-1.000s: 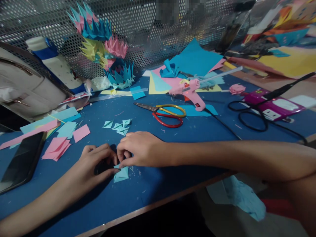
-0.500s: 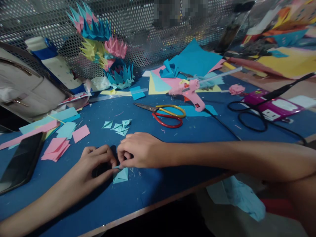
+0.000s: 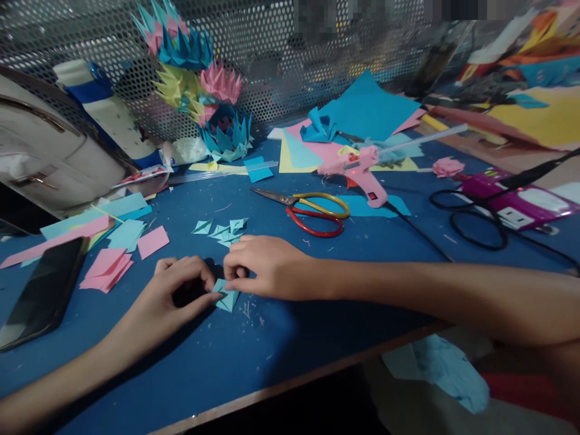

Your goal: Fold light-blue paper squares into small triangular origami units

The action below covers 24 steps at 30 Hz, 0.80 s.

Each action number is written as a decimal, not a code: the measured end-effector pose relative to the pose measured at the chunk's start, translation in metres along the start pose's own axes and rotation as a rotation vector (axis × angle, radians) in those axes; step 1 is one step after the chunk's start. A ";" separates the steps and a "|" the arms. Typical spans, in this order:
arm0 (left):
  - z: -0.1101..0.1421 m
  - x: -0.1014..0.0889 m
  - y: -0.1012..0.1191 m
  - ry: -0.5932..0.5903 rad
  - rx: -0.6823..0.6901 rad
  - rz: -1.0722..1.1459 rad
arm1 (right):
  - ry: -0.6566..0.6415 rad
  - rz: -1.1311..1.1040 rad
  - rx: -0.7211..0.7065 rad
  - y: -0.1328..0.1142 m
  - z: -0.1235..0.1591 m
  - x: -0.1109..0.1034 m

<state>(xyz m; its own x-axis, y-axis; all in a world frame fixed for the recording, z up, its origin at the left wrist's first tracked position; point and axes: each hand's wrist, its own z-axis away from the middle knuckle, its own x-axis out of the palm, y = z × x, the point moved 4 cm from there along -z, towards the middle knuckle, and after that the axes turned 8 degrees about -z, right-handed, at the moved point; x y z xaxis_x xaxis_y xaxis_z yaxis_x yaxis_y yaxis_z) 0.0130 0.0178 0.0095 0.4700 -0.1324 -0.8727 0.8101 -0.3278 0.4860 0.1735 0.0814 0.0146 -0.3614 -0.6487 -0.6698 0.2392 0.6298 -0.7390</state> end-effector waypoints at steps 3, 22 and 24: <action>0.000 0.002 -0.001 0.014 0.020 -0.033 | 0.011 0.032 -0.019 0.001 0.000 0.001; 0.014 -0.006 0.005 0.145 0.149 -0.080 | 0.006 0.137 -0.290 0.003 0.007 -0.005; 0.016 -0.006 0.007 0.181 0.191 -0.091 | -0.005 0.294 -0.419 0.000 0.009 -0.006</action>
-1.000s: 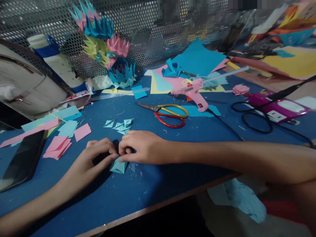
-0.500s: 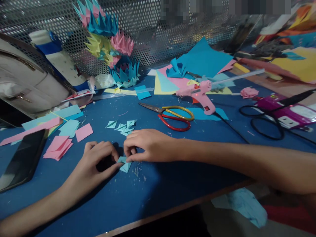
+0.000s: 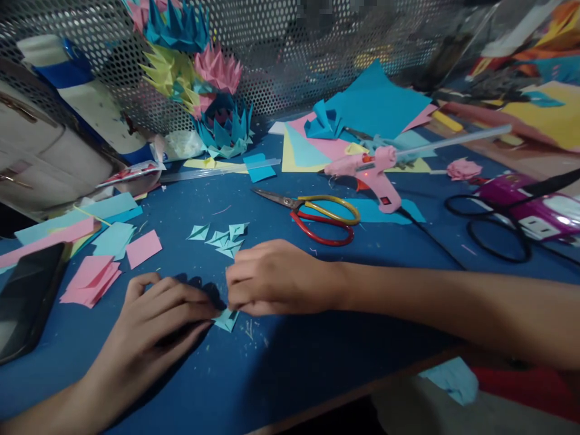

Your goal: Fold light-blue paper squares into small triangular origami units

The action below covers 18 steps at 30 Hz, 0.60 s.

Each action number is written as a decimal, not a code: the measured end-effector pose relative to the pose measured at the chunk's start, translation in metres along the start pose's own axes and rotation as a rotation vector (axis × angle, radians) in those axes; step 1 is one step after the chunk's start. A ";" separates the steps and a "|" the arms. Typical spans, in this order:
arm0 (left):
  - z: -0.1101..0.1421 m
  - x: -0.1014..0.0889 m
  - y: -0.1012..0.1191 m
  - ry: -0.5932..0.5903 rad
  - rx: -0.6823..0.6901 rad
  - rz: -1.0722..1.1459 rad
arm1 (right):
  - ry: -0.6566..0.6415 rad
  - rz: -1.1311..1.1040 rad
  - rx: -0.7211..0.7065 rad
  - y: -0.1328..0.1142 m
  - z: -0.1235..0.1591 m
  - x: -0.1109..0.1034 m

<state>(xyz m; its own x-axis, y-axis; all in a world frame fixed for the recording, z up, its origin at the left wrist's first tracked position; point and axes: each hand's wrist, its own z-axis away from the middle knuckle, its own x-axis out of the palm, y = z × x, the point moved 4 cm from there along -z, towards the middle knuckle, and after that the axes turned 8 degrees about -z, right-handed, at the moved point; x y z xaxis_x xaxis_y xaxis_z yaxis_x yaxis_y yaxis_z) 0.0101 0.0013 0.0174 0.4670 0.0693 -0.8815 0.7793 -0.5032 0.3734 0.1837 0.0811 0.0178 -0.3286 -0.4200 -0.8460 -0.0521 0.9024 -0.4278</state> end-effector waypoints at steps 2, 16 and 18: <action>0.002 0.000 0.003 0.045 0.061 -0.018 | -0.018 0.144 -0.109 -0.003 0.001 0.000; 0.006 -0.001 0.012 0.092 0.264 -0.204 | 0.041 0.191 -0.276 -0.006 0.003 -0.001; 0.007 -0.001 0.015 0.076 0.278 -0.248 | 0.032 0.185 -0.280 -0.006 0.003 0.000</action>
<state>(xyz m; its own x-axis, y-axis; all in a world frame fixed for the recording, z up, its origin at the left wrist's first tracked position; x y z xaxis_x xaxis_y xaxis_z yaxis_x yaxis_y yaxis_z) 0.0184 -0.0122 0.0220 0.3159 0.2770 -0.9075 0.7343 -0.6771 0.0490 0.1869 0.0757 0.0194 -0.3858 -0.2474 -0.8888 -0.2446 0.9563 -0.1600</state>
